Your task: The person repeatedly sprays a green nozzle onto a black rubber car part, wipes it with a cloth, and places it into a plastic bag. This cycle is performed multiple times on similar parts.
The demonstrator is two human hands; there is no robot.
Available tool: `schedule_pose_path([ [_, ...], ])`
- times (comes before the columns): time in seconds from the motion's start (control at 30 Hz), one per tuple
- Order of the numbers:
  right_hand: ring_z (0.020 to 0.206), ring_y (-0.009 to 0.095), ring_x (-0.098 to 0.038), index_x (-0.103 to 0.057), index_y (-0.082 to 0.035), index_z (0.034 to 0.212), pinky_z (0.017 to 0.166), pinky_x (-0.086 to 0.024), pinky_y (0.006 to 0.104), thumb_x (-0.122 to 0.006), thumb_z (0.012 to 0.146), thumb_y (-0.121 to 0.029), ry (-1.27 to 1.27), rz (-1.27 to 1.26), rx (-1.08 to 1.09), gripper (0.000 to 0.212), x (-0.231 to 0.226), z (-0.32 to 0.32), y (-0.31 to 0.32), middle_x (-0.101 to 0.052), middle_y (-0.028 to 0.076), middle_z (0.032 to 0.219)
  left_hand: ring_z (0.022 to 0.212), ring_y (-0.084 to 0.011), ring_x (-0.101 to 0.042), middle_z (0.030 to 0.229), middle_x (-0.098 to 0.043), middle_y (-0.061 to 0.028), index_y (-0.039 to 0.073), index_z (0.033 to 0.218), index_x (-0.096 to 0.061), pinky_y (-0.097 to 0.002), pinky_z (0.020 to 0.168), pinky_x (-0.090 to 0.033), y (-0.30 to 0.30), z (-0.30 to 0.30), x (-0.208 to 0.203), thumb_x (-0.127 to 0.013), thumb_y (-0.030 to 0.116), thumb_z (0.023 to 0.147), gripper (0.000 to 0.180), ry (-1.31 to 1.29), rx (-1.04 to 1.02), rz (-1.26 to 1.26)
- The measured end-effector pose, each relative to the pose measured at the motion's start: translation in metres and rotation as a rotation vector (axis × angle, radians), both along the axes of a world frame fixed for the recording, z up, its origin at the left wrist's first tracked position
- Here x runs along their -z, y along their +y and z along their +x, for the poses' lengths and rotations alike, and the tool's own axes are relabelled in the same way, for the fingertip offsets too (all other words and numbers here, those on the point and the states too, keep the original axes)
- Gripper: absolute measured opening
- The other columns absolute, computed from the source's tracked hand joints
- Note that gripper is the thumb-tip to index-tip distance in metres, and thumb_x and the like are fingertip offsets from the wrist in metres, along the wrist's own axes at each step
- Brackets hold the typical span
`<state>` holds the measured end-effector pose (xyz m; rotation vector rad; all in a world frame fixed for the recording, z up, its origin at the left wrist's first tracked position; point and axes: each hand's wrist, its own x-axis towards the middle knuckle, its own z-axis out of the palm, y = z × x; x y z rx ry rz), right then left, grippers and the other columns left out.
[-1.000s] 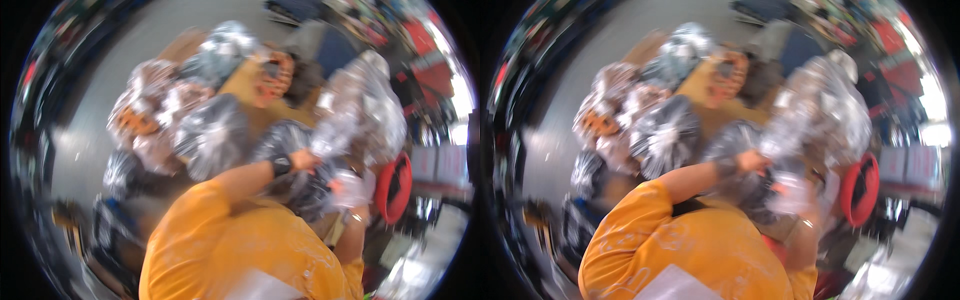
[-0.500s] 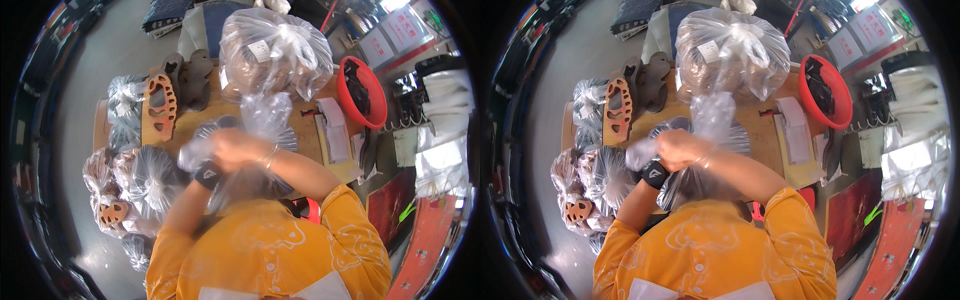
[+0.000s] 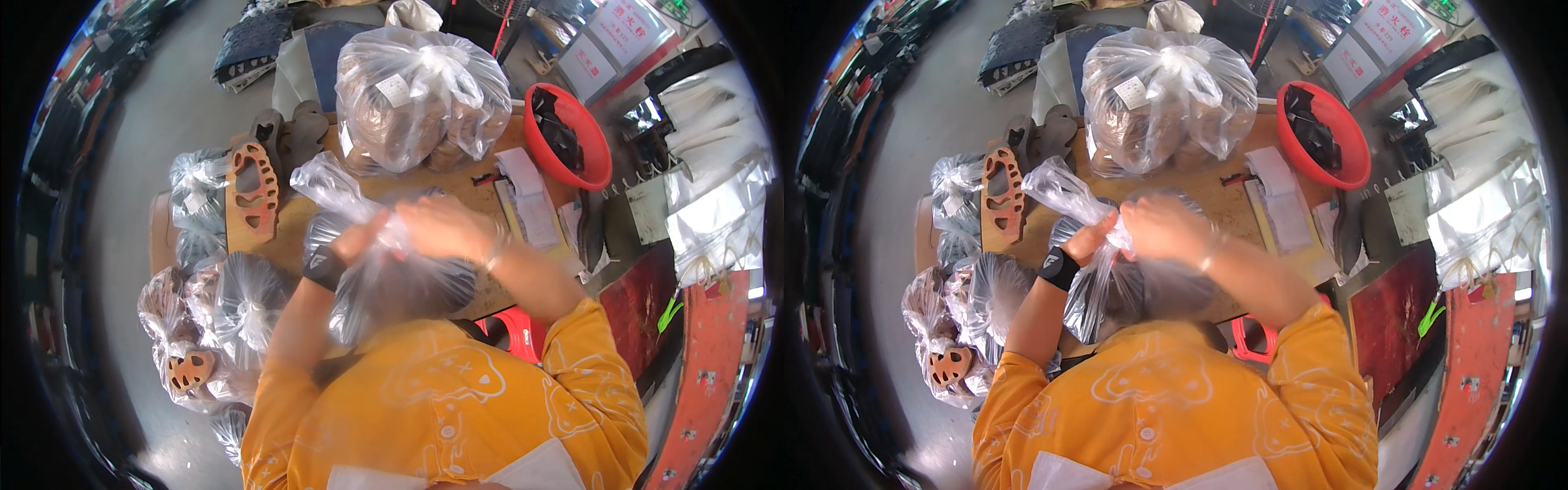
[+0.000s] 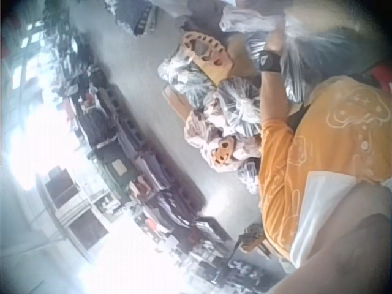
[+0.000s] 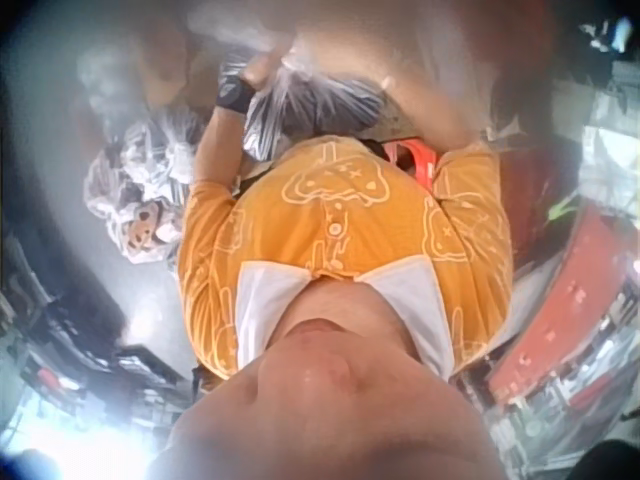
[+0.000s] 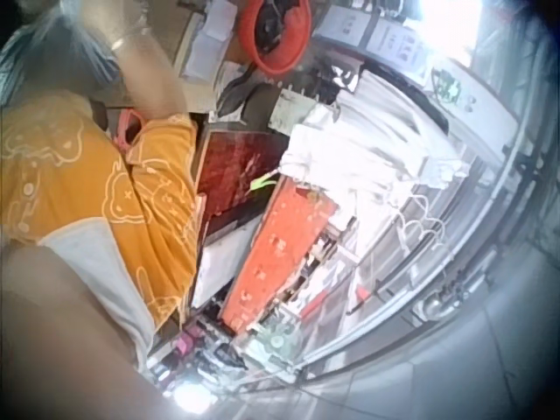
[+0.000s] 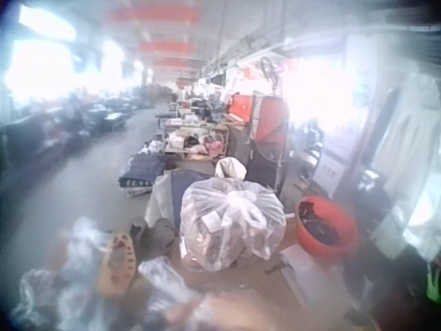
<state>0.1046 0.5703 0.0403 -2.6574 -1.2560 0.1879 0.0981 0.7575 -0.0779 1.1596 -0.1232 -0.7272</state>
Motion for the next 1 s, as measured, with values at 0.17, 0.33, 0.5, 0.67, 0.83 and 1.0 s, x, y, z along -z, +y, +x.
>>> schedule_pose_path([
  [0.17,0.081,0.04,-0.063,-0.04,0.008,0.121,0.067,-0.048,0.0458,-0.053,0.08,-0.007,0.206,0.347,0.153,0.046,0.055,-0.072,0.016,-0.061,0.025,0.093,0.088,-0.0088,-0.059,0.105,-0.063,-0.0044,-0.001,0.138,-0.041,-0.0213,0.073,-0.046,0.007,-0.017,-0.003,-0.051,0.037,0.095,0.058,-0.202,-0.073,-0.189],
  [0.33,0.093,0.037,-0.063,-0.042,-0.001,0.133,0.083,-0.049,0.0416,-0.064,0.081,-0.018,0.522,0.286,-0.008,0.059,0.044,-0.061,-0.026,-0.062,0.024,0.107,0.095,-0.009,-0.055,0.108,-0.058,-0.0049,0.001,0.129,-0.048,-0.025,0.087,-0.042,0.006,-0.028,-0.006,-0.056,0.023,0.091,0.044,-0.534,0.046,0.158],
  [0.5,0.085,0.01,-0.063,-0.064,-0.002,0.107,0.078,-0.049,0.0253,-0.059,0.086,-0.009,0.593,0.68,-0.005,0.023,0.03,0.049,-0.026,-0.069,0.006,0.09,0.103,-0.025,-0.061,0.112,-0.061,-0.0134,0.009,0.128,-0.047,-0.0373,0.09,-0.046,-0.009,-0.04,-0.009,-0.052,0.014,0.088,0.041,-0.936,-0.169,0.387],
  [0.67,0.092,0.01,-0.06,-0.064,-0.002,0.107,0.082,-0.047,0.0258,-0.056,0.087,-0.009,1.01,-0.047,-0.411,0.023,0.095,0.096,0.029,-0.067,0.003,0.094,0.083,-0.0335,-0.062,0.088,-0.06,-0.0121,0.017,0.126,-0.048,-0.0418,0.071,-0.051,-0.026,-0.056,-0.003,-0.053,0.007,0.081,0.046,-1.148,-0.384,1.025],
  [0.83,0.099,0.013,-0.057,-0.064,-0.002,0.11,0.088,-0.044,0.0306,-0.061,0.081,-0.004,1.221,0.118,-0.417,0.029,0.112,0.091,0.013,-0.065,0.006,0.111,0.097,-0.0317,-0.06,0.114,-0.056,-0.0094,0.017,0.128,-0.05,-0.0414,0.08,-0.051,-0.043,-0.056,-0.007,-0.061,0.014,0.077,0.052,-0.868,-0.633,1.202],
  [1.0,0.098,0.02,-0.06,-0.066,-0.003,0.1,0.085,-0.047,0.0335,-0.064,0.075,-0.002,0.748,0.171,-0.323,0.024,0.094,0.079,0.008,-0.063,0.005,0.109,0.092,-0.0326,-0.059,0.105,-0.054,-0.0098,0.023,0.128,-0.051,-0.0411,0.073,-0.051,-0.049,-0.051,-0.011,-0.062,0.015,0.076,0.054,-0.701,-0.752,1.112],
])
